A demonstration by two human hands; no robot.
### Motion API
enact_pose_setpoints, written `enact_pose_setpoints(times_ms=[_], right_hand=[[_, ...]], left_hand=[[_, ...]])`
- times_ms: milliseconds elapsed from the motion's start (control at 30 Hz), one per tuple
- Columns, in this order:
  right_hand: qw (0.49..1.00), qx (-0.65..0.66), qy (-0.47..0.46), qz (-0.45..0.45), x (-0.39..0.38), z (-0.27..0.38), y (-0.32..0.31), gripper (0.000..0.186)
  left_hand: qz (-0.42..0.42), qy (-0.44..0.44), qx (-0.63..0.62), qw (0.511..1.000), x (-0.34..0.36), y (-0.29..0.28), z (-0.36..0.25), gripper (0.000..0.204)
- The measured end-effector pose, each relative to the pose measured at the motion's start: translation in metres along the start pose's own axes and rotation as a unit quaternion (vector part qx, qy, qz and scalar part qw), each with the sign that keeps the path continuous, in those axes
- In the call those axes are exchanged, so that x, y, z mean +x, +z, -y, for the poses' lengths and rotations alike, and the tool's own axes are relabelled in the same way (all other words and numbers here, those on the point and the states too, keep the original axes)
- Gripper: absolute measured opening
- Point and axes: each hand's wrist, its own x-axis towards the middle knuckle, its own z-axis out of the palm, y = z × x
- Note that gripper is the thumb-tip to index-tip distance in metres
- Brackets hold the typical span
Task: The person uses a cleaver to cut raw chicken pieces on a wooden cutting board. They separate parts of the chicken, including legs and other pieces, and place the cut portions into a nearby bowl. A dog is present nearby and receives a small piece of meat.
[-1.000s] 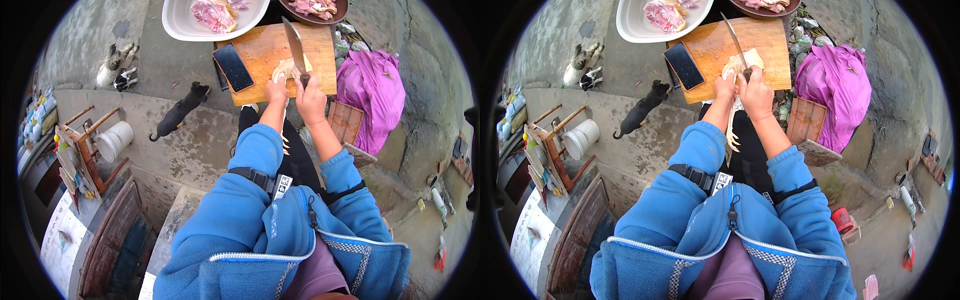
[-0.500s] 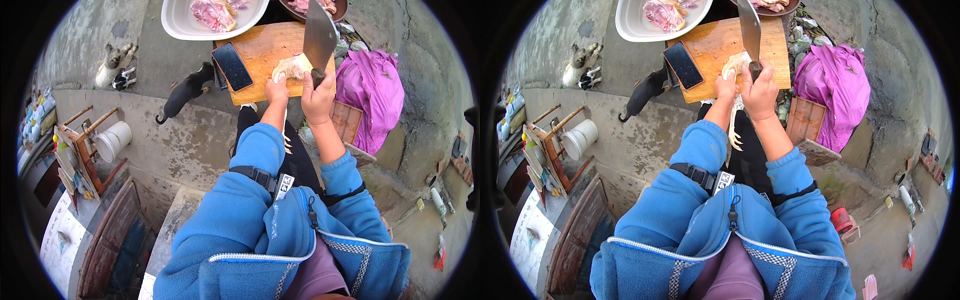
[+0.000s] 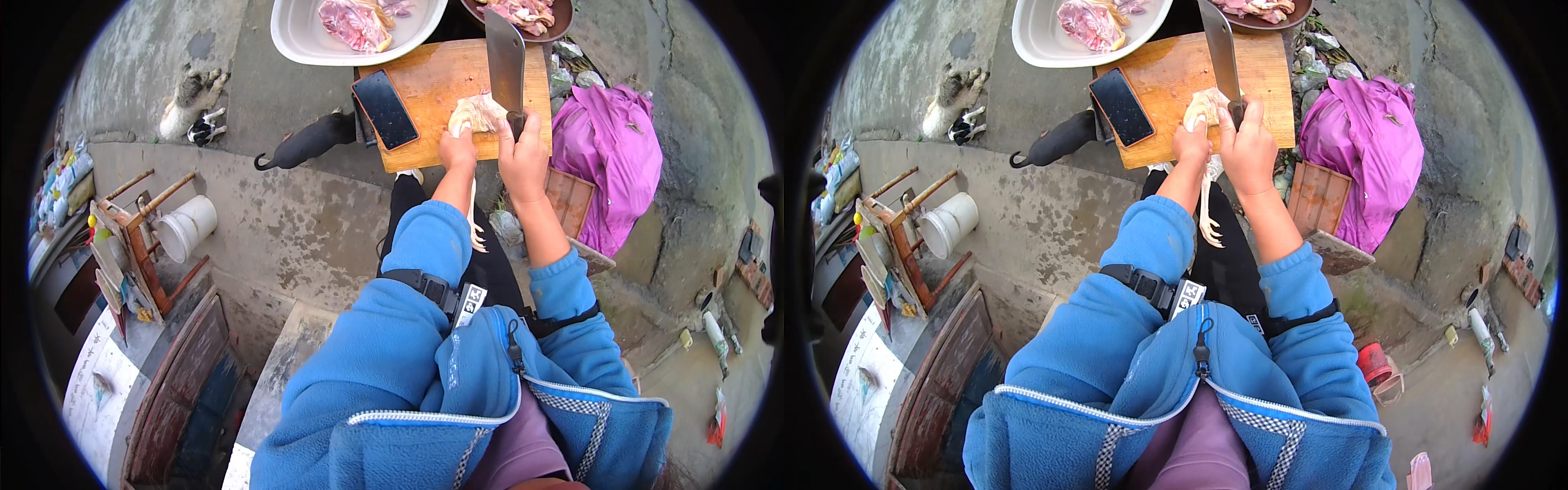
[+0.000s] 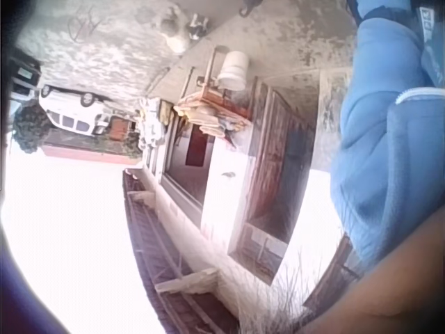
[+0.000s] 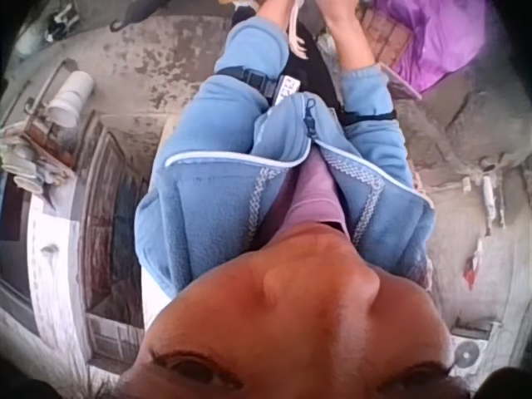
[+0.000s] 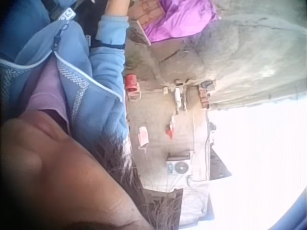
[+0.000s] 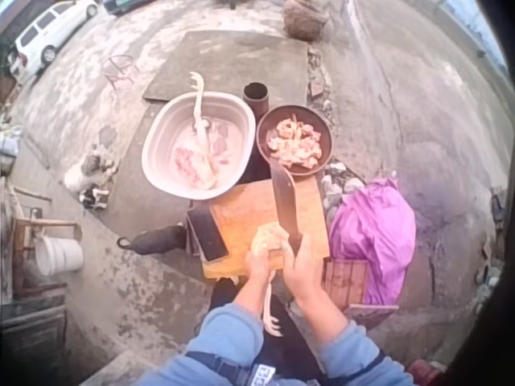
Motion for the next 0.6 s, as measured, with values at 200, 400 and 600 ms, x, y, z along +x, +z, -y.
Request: enact_pose_setpoints(times_ms=[200, 400, 600], right_hand=[[0.952, -0.187, 0.128, 0.206, -0.001, -0.004, 0.039, 0.037], [0.962, -0.133, 0.147, 0.188, 0.011, -0.005, 0.014, 0.038], [0.954, -0.176, 0.131, 0.204, -0.004, 0.004, 0.017, 0.039]], left_hand=[[-0.065, 0.124, 0.073, 0.987, -0.003, -0.005, -0.014, 0.04], [0.025, 0.005, -0.045, 0.999, -0.009, -0.009, -0.018, 0.034], [-0.012, 0.018, -0.018, 1.0, -0.008, -0.008, -0.015, 0.037]])
